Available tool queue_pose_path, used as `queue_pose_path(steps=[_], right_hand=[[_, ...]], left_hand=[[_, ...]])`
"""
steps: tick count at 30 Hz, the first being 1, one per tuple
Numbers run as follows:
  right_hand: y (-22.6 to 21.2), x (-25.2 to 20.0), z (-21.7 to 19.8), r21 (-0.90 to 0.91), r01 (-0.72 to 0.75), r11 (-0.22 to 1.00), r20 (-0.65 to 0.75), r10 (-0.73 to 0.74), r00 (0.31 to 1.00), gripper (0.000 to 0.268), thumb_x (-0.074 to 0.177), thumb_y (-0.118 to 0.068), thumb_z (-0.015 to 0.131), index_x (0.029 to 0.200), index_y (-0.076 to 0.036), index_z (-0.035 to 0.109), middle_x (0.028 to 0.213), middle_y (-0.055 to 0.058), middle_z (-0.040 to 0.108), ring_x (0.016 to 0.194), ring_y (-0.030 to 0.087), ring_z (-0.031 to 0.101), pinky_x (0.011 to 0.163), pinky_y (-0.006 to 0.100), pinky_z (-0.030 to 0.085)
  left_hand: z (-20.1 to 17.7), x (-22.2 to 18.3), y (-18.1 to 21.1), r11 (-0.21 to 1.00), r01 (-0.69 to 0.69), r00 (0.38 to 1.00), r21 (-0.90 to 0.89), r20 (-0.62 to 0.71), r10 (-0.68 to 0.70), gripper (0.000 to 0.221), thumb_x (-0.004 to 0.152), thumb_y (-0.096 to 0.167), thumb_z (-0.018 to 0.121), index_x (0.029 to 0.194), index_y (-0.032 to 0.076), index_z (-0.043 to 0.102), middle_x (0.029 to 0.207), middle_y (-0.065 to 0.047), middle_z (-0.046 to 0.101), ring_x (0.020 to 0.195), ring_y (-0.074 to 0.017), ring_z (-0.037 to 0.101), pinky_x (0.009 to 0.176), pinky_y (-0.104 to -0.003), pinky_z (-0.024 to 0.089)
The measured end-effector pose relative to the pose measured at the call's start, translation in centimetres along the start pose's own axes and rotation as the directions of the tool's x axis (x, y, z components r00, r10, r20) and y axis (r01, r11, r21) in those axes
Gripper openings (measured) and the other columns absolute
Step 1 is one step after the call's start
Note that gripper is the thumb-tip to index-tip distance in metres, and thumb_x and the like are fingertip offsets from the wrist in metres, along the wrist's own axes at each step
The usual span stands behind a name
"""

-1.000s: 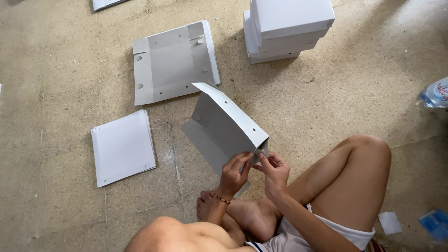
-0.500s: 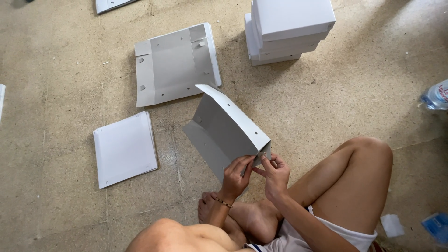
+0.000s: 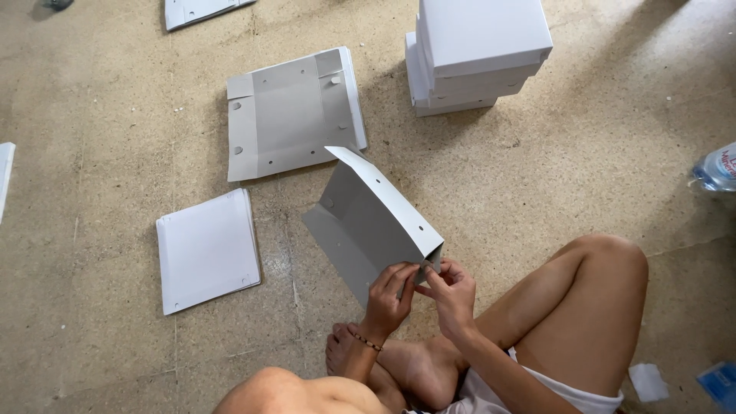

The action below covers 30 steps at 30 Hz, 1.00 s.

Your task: Manually folding flat cardboard sheets into boxes and stacking them on the floor.

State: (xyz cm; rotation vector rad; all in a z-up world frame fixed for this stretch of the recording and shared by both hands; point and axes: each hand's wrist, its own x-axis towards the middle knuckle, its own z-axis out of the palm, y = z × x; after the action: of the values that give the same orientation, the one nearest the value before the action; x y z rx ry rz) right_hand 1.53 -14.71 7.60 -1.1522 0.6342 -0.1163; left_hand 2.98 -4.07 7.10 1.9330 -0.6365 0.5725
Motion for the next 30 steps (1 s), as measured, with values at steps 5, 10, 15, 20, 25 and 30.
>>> queue_pose_path(steps=[5, 10, 15, 20, 25, 30], right_hand=[[1.1, 0.6, -0.6, -0.034, -0.014, 0.999, 0.009, 0.014, 1.000, 0.015, 0.073, -0.002, 0.066, 0.072, 0.004, 0.053, 0.086, 0.012, 0.054, 0.073, 0.017, 0.051, 0.059, 0.045, 0.057], [0.7, 0.5, -1.4, 0.069, 0.004, 0.998, 0.139, -0.014, 0.990, 0.015, 0.079, -0.004, 0.062, 0.092, 0.003, 0.060, 0.079, 0.009, 0.058, 0.071, 0.014, 0.056, 0.064, 0.028, 0.053], [0.0, -0.3, -1.5, 0.214, -0.125, 0.969, 0.119, 0.101, 0.988, 0.024, 0.085, -0.005, 0.046, 0.104, 0.007, 0.054, 0.100, 0.017, 0.055, 0.091, 0.022, 0.053, 0.077, 0.036, 0.049], [-0.1, -0.4, -2.1, 0.374, -0.172, 0.911, 0.201, 0.102, 0.974, 0.026, 0.085, -0.006, 0.040, 0.099, 0.011, 0.053, 0.111, 0.020, 0.053, 0.102, 0.026, 0.050, 0.089, 0.040, 0.042], [-1.1, -0.8, -2.4, 0.118, -0.254, 0.960, 0.363, 0.196, 0.911, 0.057, 0.078, -0.007, 0.035, 0.133, 0.006, 0.030, 0.137, 0.015, 0.036, 0.110, 0.025, 0.045, 0.086, 0.044, 0.041], [-0.9, 1.4, -5.0, -0.370, 0.154, 0.916, 0.301, -0.038, 0.953, 0.059, 0.075, -0.004, 0.048, 0.131, -0.001, 0.032, 0.130, 0.014, 0.039, 0.107, 0.025, 0.046, 0.087, 0.038, 0.044]], left_hand=[[-0.1, -0.1, 0.3, 1.000, -0.012, 0.999, 0.001, 0.030, 0.012, 0.019, 0.084, 0.002, 0.056, 0.101, 0.006, 0.063, 0.088, -0.006, 0.060, 0.081, -0.0246, 0.064, 0.068, -0.034, 0.055], [-0.8, 0.4, 1.5, 0.993, 0.088, 0.990, -0.076, 0.113, -0.079, 0.023, 0.081, 0.001, 0.055, 0.104, 0.003, 0.057, 0.098, -0.010, 0.060, 0.083, -0.0226, 0.063, 0.071, -0.030, 0.052], [0.0, -0.6, 0.2, 0.996, 0.094, 0.979, 0.012, 0.181, -0.095, 0.033, 0.082, 0.016, 0.061, 0.112, 0.004, 0.054, 0.107, -0.009, 0.055, 0.092, -0.0232, 0.059, 0.077, -0.032, 0.050], [0.7, -0.2, -0.2, 0.996, 0.008, 0.988, 0.093, 0.155, -0.022, 0.029, 0.082, 0.009, 0.062, 0.109, 0.002, 0.054, 0.109, -0.009, 0.053, 0.097, -0.0232, 0.056, 0.083, -0.032, 0.048], [0.9, 1.0, -0.1, 0.991, -0.036, 0.999, 0.125, 0.031, 0.033, 0.016, 0.078, 0.004, 0.062, 0.094, 0.003, 0.059, 0.094, -0.006, 0.063, 0.095, -0.0238, 0.060, 0.085, -0.036, 0.046], [2.7, 0.5, -0.9, 0.997, -0.045, 0.995, 0.062, 0.091, 0.039, 0.011, 0.082, 0.001, 0.057, 0.093, 0.001, 0.054, 0.086, -0.010, 0.062, 0.079, -0.0233, 0.061, 0.068, -0.033, 0.050]])
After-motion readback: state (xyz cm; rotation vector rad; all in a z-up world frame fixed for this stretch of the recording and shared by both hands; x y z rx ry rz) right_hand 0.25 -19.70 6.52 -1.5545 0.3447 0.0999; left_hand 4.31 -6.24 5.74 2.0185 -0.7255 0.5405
